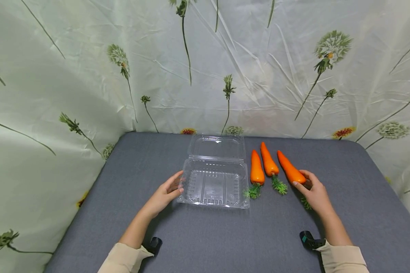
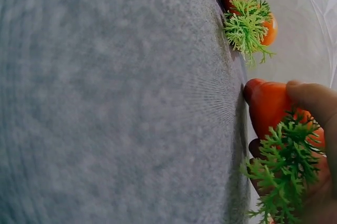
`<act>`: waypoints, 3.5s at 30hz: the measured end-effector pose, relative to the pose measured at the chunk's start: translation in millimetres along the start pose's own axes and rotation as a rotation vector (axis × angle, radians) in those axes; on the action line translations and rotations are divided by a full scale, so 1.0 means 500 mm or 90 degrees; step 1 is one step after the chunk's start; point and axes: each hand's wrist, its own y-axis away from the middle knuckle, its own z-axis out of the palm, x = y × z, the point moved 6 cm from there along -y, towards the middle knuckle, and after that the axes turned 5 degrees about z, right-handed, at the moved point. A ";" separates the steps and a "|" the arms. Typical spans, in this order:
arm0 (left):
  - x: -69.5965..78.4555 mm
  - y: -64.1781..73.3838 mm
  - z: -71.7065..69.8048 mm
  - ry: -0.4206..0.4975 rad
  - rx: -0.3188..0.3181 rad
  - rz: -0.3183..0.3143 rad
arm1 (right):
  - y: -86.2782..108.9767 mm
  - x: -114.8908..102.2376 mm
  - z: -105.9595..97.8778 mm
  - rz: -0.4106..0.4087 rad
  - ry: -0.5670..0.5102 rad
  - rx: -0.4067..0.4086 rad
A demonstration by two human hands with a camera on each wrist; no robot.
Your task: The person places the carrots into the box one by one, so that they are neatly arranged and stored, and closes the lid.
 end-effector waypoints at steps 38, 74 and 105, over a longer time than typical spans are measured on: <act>-0.003 0.002 0.000 0.002 0.002 -0.018 | 0.002 -0.072 -0.038 -0.025 -0.234 0.149; -0.058 -0.011 -0.010 0.022 0.011 -0.008 | -0.001 -0.236 0.078 -0.173 -0.318 -0.016; -0.061 -0.013 -0.011 0.025 0.010 -0.028 | 0.003 -0.334 0.184 -0.168 -0.250 -0.133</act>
